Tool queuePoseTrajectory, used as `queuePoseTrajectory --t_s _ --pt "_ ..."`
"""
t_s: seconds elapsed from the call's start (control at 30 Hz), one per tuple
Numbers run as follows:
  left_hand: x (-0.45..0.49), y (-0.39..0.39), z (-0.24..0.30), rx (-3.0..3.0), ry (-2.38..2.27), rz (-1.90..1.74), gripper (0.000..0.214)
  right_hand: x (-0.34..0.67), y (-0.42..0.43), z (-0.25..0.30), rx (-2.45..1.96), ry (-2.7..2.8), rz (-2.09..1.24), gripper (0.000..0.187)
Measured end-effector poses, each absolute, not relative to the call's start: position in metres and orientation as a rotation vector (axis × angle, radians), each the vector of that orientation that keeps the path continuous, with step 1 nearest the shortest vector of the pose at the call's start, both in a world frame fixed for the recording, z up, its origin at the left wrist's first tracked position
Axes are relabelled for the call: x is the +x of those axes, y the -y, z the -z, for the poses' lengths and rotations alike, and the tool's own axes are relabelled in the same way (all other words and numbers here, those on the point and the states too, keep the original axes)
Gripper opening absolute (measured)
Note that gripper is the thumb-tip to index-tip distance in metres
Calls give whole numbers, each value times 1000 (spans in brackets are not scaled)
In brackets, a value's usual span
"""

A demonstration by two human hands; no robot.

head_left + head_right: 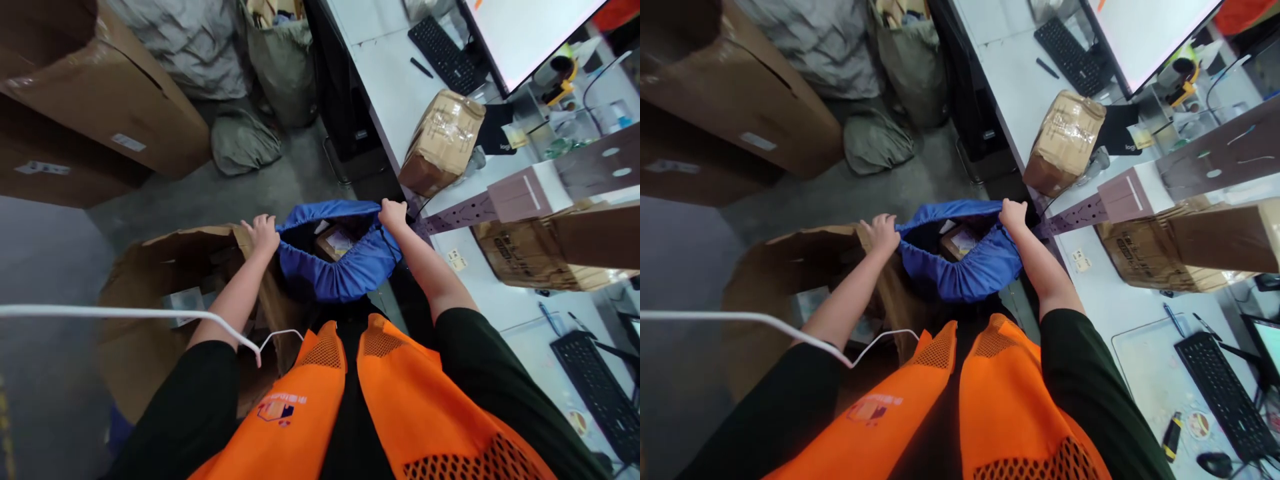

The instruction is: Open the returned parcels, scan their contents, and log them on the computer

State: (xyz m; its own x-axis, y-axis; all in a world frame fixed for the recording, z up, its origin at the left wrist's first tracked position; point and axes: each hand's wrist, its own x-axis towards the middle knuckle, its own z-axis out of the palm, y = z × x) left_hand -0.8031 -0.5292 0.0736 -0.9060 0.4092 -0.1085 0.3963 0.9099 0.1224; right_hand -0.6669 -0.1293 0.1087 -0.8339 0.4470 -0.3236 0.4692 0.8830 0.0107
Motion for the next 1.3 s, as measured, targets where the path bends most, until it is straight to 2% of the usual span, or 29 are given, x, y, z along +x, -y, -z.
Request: queuePoseTrajectory --t_s 0.1,0.17,0.23,0.27,0.33,0.47,0.53,0.93,1.13,1.3 --pt "-759 514 -62 840 -2840 -198 58 -639 174 -105 528 -2876 107 39" --pt "-719 504 -48 1159 -2552 -186 55 -608 220 -96 153 -2930 199 45" --pt "-685 498 -32 1294 -2349 -153 49 -578 263 -81 -241 -2758 301 53" --pt "-673 497 -23 1308 -2298 -129 46 -566 279 -73 -279 -2655 298 57" --pt "-660 501 -9 1287 -2260 -76 41 -552 298 -57 -235 -2500 257 59" --pt "-659 521 4 1297 -2181 9 33 -547 294 -42 -190 -2376 222 38" --pt "-658 532 0 1327 -2163 5 29 -543 285 -44 -236 -2350 242 35" --pt "-617 618 -45 1325 -2286 -141 38 -451 207 -81 -199 -2550 270 40" --pt "-661 621 -23 1263 -2413 -202 43 -414 228 -89 -42 -2554 287 34" --pt "-698 613 -1 1441 -2353 -252 42 -394 248 -96 36 -2542 334 35"
